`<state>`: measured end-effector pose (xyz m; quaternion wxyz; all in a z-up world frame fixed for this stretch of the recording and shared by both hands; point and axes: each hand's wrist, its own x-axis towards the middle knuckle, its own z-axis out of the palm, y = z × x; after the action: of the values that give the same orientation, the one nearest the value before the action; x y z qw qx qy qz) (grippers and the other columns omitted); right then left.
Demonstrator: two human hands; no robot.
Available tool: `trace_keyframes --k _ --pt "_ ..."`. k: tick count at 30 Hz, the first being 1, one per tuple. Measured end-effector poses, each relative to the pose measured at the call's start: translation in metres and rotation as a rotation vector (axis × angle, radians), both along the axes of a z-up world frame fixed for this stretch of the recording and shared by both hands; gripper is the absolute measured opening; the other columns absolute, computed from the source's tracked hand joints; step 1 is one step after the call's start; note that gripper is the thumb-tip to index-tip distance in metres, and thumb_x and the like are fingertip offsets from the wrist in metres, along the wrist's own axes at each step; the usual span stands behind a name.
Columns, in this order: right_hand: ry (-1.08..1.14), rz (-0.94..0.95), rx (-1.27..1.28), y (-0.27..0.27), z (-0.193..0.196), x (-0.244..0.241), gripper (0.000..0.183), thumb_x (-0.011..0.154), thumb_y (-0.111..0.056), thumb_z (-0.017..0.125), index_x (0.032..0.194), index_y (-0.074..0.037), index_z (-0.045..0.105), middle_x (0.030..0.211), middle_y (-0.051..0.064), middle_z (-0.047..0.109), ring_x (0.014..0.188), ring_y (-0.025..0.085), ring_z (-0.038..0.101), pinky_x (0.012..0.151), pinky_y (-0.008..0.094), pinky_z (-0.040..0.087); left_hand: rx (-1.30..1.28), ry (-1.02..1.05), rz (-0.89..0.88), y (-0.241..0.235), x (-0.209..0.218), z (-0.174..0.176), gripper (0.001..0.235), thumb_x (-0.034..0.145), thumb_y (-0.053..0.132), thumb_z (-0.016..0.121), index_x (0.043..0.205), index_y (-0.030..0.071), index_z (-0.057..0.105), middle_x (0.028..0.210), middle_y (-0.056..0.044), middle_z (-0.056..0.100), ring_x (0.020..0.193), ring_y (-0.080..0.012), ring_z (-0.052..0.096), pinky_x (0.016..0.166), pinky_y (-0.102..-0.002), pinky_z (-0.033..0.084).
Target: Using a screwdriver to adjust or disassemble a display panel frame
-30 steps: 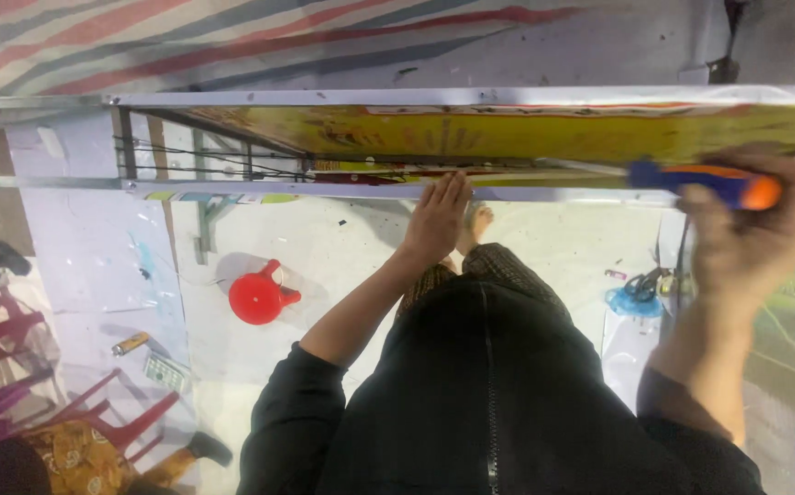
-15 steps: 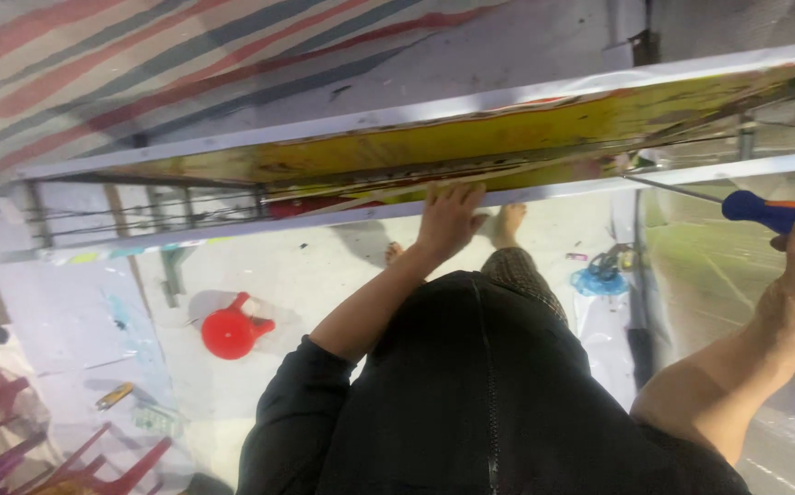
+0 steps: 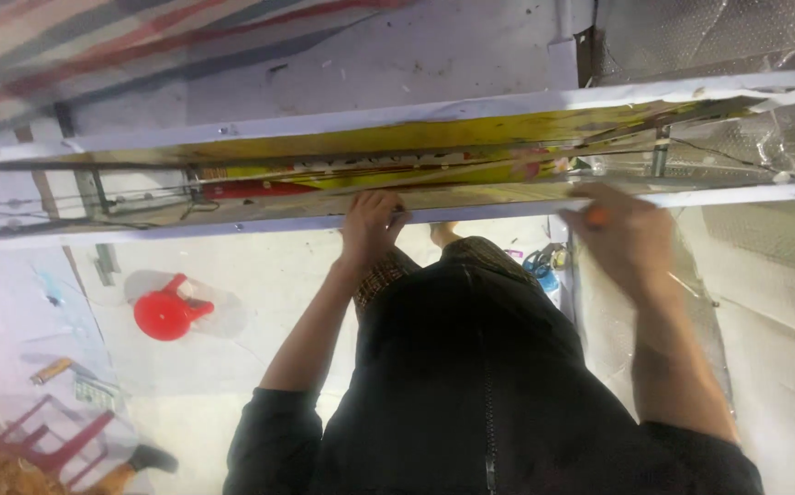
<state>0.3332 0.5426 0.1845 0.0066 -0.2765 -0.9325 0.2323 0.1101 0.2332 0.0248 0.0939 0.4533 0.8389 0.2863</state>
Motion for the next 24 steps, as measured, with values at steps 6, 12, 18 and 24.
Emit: trace_keyframes --k 6,12,18,24 --pt "-0.208 0.331 0.240 -0.035 -0.064 -0.048 0.023 0.100 -0.044 0.061 0.110 -0.027 0.073 0.107 -0.001 0.073 0.104 0.027 0.073 0.077 0.044 0.063 -0.098 -0.021 0.026 -0.001 -0.009 -0.002 0.028 0.082 0.028 0.087 0.096 0.018 0.065 0.101 -0.004 0.067 0.105 -0.0322 0.067 0.096 -0.055 0.050" --pt "-0.484 0.524 0.061 -0.047 -0.070 -0.072 0.022 0.107 -0.034 0.055 0.122 -0.021 0.065 0.118 0.007 0.068 0.116 0.032 0.068 0.089 0.042 0.062 -0.088 -0.007 0.009 0.000 0.002 -0.015 0.020 0.091 0.034 0.079 0.091 0.021 0.063 0.095 0.000 0.066 0.102 -0.0272 0.069 0.092 -0.048 0.051" --pt "-0.463 0.426 0.064 -0.054 -0.085 -0.068 0.023 0.104 -0.032 0.059 0.120 -0.019 0.069 0.117 0.004 0.069 0.118 0.029 0.067 0.082 0.049 0.064 -0.137 -0.084 -0.019 0.000 0.008 -0.045 0.022 0.083 0.031 0.083 0.090 0.018 0.066 0.091 -0.003 0.069 0.098 -0.0301 0.072 0.088 -0.050 0.055" --pt "-0.616 0.184 0.058 -0.009 -0.083 -0.038 0.026 0.105 -0.022 0.053 0.123 -0.020 0.072 0.128 0.011 0.069 0.122 0.038 0.063 0.079 0.058 0.059 -0.176 -0.058 -0.045 -0.001 0.011 -0.063 0.025 0.086 0.039 0.078 0.096 0.021 0.064 0.096 -0.003 0.069 0.102 -0.0302 0.071 0.087 -0.048 0.055"
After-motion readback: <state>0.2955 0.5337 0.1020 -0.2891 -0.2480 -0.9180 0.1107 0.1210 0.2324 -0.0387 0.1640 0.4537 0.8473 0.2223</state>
